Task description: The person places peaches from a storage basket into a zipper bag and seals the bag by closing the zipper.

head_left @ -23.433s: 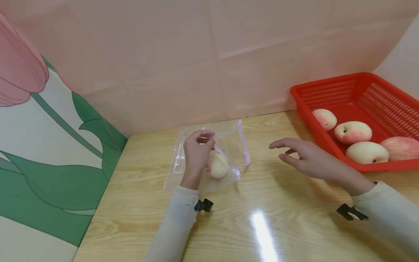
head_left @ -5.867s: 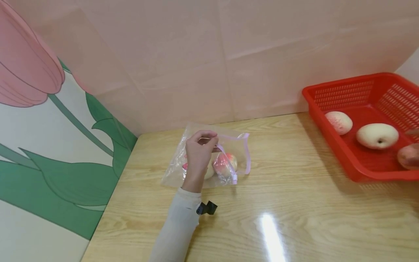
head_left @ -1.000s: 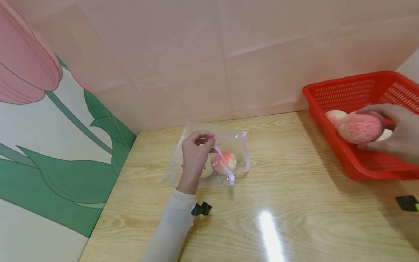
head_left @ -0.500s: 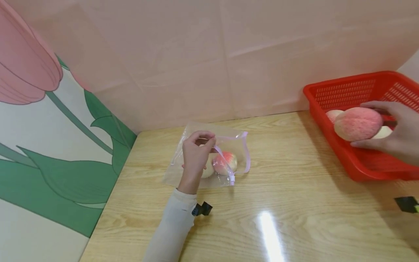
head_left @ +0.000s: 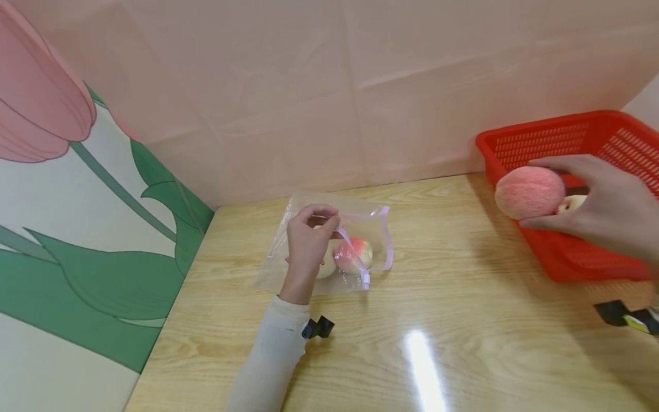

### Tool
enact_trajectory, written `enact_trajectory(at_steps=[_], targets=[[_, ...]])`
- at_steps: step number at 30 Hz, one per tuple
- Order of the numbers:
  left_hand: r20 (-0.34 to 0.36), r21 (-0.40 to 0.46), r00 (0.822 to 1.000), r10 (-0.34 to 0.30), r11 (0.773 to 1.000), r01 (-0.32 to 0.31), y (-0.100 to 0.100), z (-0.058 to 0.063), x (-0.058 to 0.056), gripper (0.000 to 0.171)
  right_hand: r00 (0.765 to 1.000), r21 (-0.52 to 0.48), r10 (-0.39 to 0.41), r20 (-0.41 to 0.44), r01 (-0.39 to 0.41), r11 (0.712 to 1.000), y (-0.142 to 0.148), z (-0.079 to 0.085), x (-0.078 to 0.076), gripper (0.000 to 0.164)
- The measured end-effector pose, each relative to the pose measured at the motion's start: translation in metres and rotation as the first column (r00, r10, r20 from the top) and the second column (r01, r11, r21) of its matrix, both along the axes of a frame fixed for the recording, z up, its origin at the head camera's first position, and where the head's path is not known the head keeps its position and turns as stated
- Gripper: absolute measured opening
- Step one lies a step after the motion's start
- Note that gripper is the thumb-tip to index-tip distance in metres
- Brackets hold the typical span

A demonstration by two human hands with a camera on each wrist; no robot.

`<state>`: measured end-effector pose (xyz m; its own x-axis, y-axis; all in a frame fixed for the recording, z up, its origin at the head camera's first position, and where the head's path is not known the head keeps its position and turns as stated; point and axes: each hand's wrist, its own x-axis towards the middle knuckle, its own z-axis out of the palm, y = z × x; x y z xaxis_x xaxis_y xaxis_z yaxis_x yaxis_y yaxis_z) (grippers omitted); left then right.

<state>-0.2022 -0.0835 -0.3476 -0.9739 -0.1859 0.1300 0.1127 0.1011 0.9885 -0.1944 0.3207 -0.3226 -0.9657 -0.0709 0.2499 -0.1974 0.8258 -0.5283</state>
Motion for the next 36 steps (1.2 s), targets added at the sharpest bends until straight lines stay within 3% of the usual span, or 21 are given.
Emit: enact_trajectory(at_steps=[11, 17, 24, 36], targets=[[0.010, 0.010, 1.000, -0.006, 1.000, 0.006, 0.009, 0.004, -0.001, 0.012, 0.996, -0.050, 0.090, 0.023, -0.089, 0.995, -0.019, 0.000, 0.004, 0.099], [0.016, -0.022, 1.000, 0.008, 1.000, -0.008, 0.004, 0.003, 0.001, 0.011, 0.992, -0.063, 0.127, 0.020, -0.126, 0.990, -0.040, -0.006, 0.003, 0.098], [0.016, -0.032, 0.999, 0.028, 0.999, -0.028, -0.002, 0.002, 0.005, 0.010, 0.973, -0.015, 0.227, -0.047, -0.228, 0.973, -0.071, -0.015, -0.002, 0.089], [-0.035, 0.022, 0.999, 0.009, 1.000, -0.008, 0.006, 0.000, 0.004, 0.011, 0.939, -0.143, 0.343, 0.008, -0.338, 0.930, -0.116, -0.040, 0.000, 0.080]])
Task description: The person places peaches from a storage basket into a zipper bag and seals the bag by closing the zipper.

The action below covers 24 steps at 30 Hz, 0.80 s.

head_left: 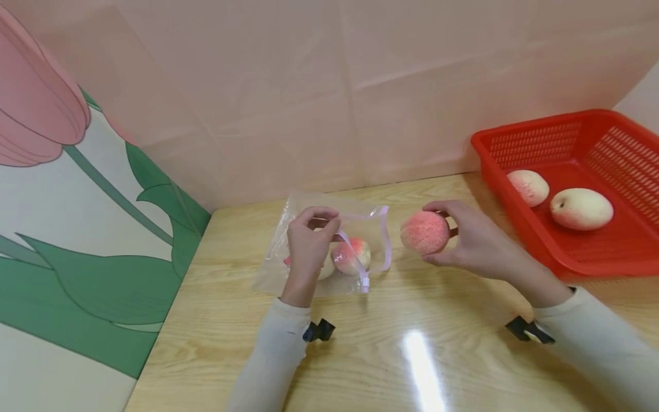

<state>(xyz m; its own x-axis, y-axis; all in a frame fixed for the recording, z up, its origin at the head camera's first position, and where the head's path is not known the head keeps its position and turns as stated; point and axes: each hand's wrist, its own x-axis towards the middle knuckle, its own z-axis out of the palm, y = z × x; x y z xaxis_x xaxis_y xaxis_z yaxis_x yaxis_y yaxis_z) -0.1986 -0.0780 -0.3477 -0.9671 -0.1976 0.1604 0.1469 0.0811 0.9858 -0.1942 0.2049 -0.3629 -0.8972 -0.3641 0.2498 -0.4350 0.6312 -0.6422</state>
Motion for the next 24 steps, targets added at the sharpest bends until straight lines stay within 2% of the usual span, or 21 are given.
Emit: enact_trajectory(at_steps=[6, 11, 24], targets=[[-0.024, 0.009, 1.000, 0.003, 1.000, -0.002, 0.002, -0.002, 0.000, 0.012, 0.997, -0.035, 0.067, 0.044, -0.065, 0.997, -0.023, -0.012, 0.000, 0.078], [-0.002, 0.009, 1.000, -0.006, 1.000, 0.006, 0.004, -0.003, 0.000, 0.012, 0.995, -0.033, 0.081, 0.049, -0.079, 0.996, -0.036, -0.021, 0.001, 0.076], [0.027, -0.020, 1.000, -0.002, 1.000, 0.003, 0.006, -0.003, -0.001, 0.013, 1.000, 0.043, -0.007, -0.023, 0.008, 0.999, -0.055, -0.033, -0.003, 0.081]])
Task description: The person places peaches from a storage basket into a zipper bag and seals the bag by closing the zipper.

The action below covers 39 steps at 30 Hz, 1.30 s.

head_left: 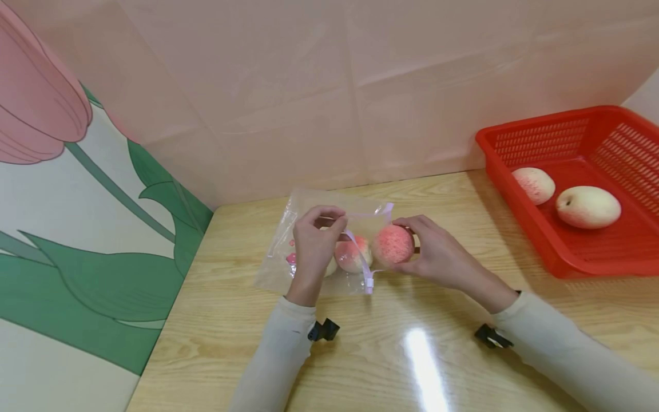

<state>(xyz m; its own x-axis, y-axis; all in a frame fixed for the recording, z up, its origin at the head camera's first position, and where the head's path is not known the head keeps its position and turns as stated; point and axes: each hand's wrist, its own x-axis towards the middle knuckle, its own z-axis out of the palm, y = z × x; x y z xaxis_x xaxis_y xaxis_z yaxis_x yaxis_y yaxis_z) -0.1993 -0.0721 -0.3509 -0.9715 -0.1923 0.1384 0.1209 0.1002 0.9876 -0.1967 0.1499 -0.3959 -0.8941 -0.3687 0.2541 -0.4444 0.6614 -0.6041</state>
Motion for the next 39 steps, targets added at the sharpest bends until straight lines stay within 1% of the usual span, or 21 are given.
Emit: enact_trajectory(at_steps=[4, 7, 14, 19, 23, 27, 33, 39], targets=[[0.019, -0.003, 1.000, 0.000, 1.000, 0.000, 0.001, 0.001, 0.001, 0.012, 1.000, 0.039, -0.004, -0.003, 0.004, 0.999, -0.003, -0.003, -0.001, 0.083], [0.020, -0.002, 1.000, -0.002, 1.000, 0.002, 0.002, 0.001, 0.001, 0.012, 1.000, 0.060, 0.001, -0.003, 0.000, 0.998, -0.004, -0.005, -0.001, 0.085], [0.003, -0.006, 1.000, -0.006, 1.000, 0.006, 0.002, 0.000, 0.002, 0.012, 1.000, 0.023, 0.019, -0.017, -0.019, 1.000, -0.010, -0.007, 0.001, 0.083], [0.004, -0.006, 1.000, -0.011, 1.000, 0.011, 0.002, 0.001, 0.003, 0.012, 0.999, 0.031, 0.035, -0.018, -0.035, 0.999, -0.017, -0.006, 0.002, 0.082], [0.001, 0.003, 1.000, -0.017, 1.000, 0.017, 0.003, 0.001, 0.003, 0.012, 0.999, 0.038, 0.040, -0.002, -0.040, 0.998, -0.022, -0.003, 0.003, 0.083], [-0.005, 0.015, 1.000, -0.028, 0.999, 0.028, 0.004, 0.000, 0.002, 0.012, 0.998, 0.037, 0.051, 0.034, -0.052, 0.998, -0.026, -0.001, 0.003, 0.084], [-0.039, 0.030, 0.998, -0.041, 0.999, 0.042, 0.004, -0.001, 0.002, 0.011, 0.991, 0.008, 0.109, 0.081, -0.110, 0.994, -0.029, -0.004, 0.003, 0.079], [-0.058, 0.034, 0.998, -0.040, 0.999, 0.042, 0.005, -0.002, 0.002, 0.010, 0.985, -0.019, 0.151, 0.083, -0.150, 0.988, -0.032, -0.009, 0.003, 0.074]])
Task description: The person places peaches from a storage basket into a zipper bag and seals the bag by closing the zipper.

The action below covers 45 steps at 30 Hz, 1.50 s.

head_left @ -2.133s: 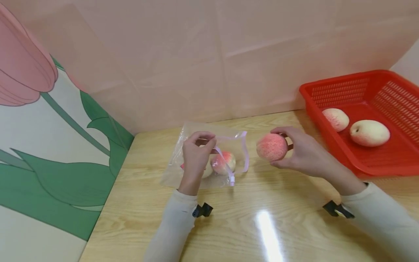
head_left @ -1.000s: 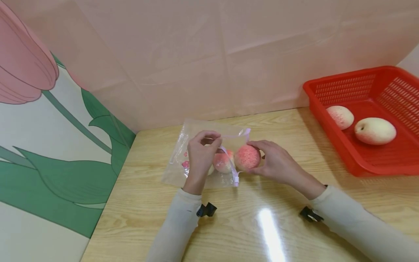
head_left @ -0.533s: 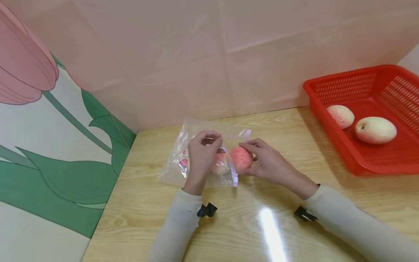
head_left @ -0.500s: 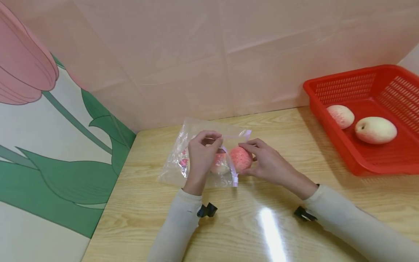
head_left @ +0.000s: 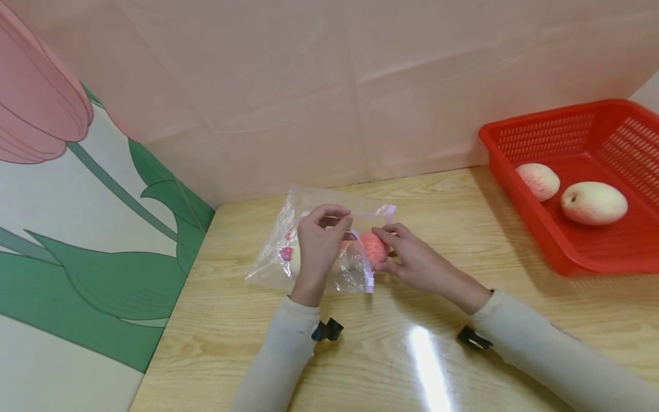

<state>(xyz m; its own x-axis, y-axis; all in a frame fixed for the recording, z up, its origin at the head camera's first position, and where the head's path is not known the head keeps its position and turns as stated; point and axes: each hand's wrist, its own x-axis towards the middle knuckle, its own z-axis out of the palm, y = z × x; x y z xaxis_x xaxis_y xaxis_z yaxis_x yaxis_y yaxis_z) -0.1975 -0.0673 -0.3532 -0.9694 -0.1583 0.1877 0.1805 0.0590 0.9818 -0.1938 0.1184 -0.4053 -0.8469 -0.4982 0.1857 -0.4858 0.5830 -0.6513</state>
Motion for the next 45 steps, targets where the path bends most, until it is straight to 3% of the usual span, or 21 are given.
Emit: enact_trajectory(at_steps=[7, 15, 20, 30, 40, 45], targets=[[0.015, -0.019, 1.000, 0.027, 0.999, -0.027, 0.000, 0.000, 0.000, 0.009, 0.999, -0.011, 0.032, 0.018, -0.031, 0.999, -0.006, -0.003, -0.002, 0.070], [0.003, -0.021, 1.000, 0.021, 1.000, -0.021, 0.000, 0.000, 0.001, 0.010, 0.997, 0.023, 0.071, -0.018, -0.070, 0.997, -0.005, -0.010, -0.005, 0.056], [0.008, -0.016, 1.000, 0.024, 1.000, -0.024, 0.000, 0.001, 0.002, 0.009, 0.998, 0.004, 0.046, 0.044, -0.046, 0.999, 0.002, -0.011, -0.005, 0.057], [0.003, -0.016, 1.000, 0.019, 1.000, -0.019, 0.000, 0.002, 0.002, 0.010, 0.996, 0.002, 0.000, 0.084, 0.000, 1.000, 0.013, -0.008, -0.006, 0.041], [0.017, -0.039, 1.000, 0.024, 0.999, -0.024, 0.000, 0.002, 0.003, 0.009, 1.000, 0.053, 0.026, -0.017, -0.025, 0.998, 0.003, -0.006, -0.008, 0.047], [0.041, -0.046, 0.999, 0.027, 0.999, -0.025, 0.000, 0.002, 0.003, 0.010, 1.000, 0.034, 0.007, 0.000, -0.007, 0.999, 0.000, -0.004, -0.007, 0.038]])
